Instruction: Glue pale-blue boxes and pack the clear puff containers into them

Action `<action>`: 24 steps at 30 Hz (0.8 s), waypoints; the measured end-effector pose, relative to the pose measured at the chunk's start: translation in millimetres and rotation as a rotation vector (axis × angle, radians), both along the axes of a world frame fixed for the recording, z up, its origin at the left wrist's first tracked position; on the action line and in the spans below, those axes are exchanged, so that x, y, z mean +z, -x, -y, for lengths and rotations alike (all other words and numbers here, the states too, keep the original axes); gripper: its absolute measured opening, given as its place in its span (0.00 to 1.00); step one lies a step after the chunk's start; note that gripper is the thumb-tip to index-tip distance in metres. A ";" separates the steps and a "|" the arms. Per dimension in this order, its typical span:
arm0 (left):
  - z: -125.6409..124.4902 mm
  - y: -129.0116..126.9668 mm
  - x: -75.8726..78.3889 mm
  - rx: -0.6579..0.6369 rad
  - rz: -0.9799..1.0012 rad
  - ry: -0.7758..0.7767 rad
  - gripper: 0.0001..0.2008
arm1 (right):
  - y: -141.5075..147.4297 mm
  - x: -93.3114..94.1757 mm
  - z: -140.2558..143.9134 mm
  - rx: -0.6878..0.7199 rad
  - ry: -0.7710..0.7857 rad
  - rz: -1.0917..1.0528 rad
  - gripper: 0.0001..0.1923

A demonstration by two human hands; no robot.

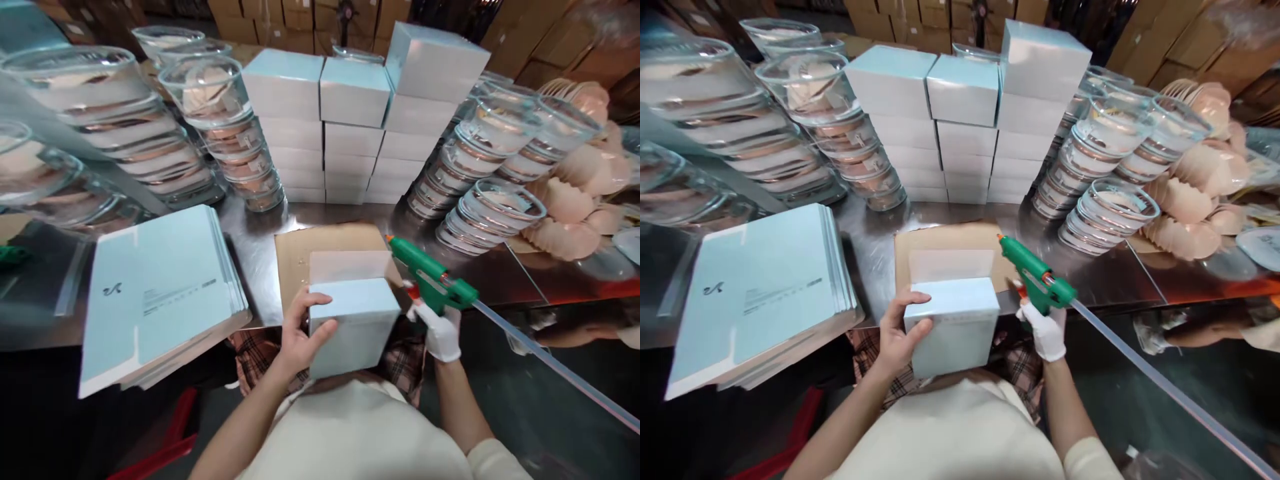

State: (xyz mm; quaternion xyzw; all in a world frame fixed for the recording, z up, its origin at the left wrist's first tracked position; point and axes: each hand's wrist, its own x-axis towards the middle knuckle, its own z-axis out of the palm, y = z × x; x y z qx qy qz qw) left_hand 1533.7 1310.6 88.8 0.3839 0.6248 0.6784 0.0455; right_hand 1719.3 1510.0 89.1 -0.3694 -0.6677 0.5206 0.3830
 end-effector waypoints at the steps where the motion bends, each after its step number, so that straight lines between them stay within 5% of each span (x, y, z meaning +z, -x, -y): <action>1: 5.9 -0.4 -9.9 0.094 0.014 0.045 0.15 | -1.8 -0.7 3.0 -0.001 0.038 -0.029 0.23; 4: 5.3 -10.3 -26.6 0.196 0.033 0.125 0.13 | -11.8 2.8 17.2 0.078 0.086 -0.040 0.19; 9: -15.0 -28.3 -25.7 0.138 0.006 0.178 0.13 | -16.6 22.4 43.6 0.307 -0.168 0.161 0.08; 18: -15.8 -34.9 -20.0 0.100 -0.077 0.138 0.10 | 13.2 34.7 56.3 0.337 -0.456 0.268 0.07; 21: -12.0 -34.3 -23.7 0.134 -0.027 0.164 0.12 | 8.7 28.1 49.1 0.278 -0.434 0.268 0.08; 24: -6.1 -30.9 -27.7 0.165 0.007 0.143 0.14 | -3.8 19.0 35.3 0.161 -0.234 0.227 0.12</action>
